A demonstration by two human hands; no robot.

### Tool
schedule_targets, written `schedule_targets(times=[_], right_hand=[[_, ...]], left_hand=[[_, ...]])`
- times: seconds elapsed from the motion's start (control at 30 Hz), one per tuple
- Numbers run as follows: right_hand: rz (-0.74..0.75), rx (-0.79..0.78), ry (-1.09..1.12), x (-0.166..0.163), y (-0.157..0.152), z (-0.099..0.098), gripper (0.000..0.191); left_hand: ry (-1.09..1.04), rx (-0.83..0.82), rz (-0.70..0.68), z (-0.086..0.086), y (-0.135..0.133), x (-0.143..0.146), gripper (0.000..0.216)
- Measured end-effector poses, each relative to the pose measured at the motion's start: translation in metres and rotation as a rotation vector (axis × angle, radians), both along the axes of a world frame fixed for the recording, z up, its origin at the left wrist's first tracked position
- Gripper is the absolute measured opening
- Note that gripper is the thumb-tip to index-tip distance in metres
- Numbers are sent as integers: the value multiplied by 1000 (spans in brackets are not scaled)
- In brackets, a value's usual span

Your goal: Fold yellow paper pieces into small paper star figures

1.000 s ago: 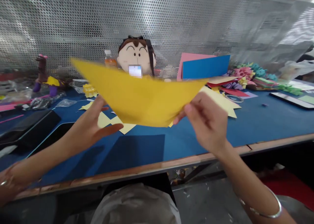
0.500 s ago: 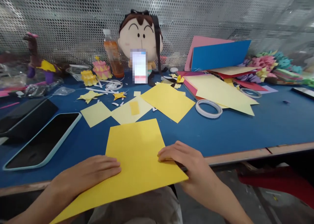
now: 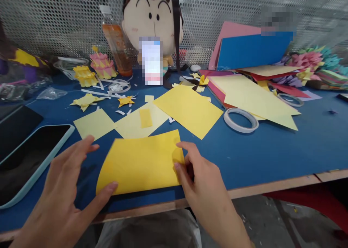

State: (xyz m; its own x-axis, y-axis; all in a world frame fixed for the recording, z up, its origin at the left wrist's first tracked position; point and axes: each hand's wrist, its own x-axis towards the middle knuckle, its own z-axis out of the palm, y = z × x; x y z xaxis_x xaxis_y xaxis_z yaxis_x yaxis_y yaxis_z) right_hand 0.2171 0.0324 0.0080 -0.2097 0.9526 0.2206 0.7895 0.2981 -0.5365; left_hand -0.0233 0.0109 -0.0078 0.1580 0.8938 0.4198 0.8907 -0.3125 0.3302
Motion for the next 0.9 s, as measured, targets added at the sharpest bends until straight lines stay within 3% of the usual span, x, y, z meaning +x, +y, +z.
schedule_targets(times=[0.1, 0.27, 0.47, 0.67, 0.9], right_hand=[[47, 19, -87, 1, 4, 0, 14], [95, -17, -57, 8, 6, -4, 18], [92, -38, -28, 7, 7, -3, 16], [24, 64, -8, 3, 15, -1, 14], [-45, 41, -2, 7, 13, -8, 15]], left_hand=[[166, 37, -167, 0, 3, 3, 47], [167, -21, -362, 5, 7, 11, 32], [221, -70, -414, 6, 14, 10, 39], [334, 42, -526, -5, 22, 2, 36], [310, 52, -458, -14, 22, 1, 35]])
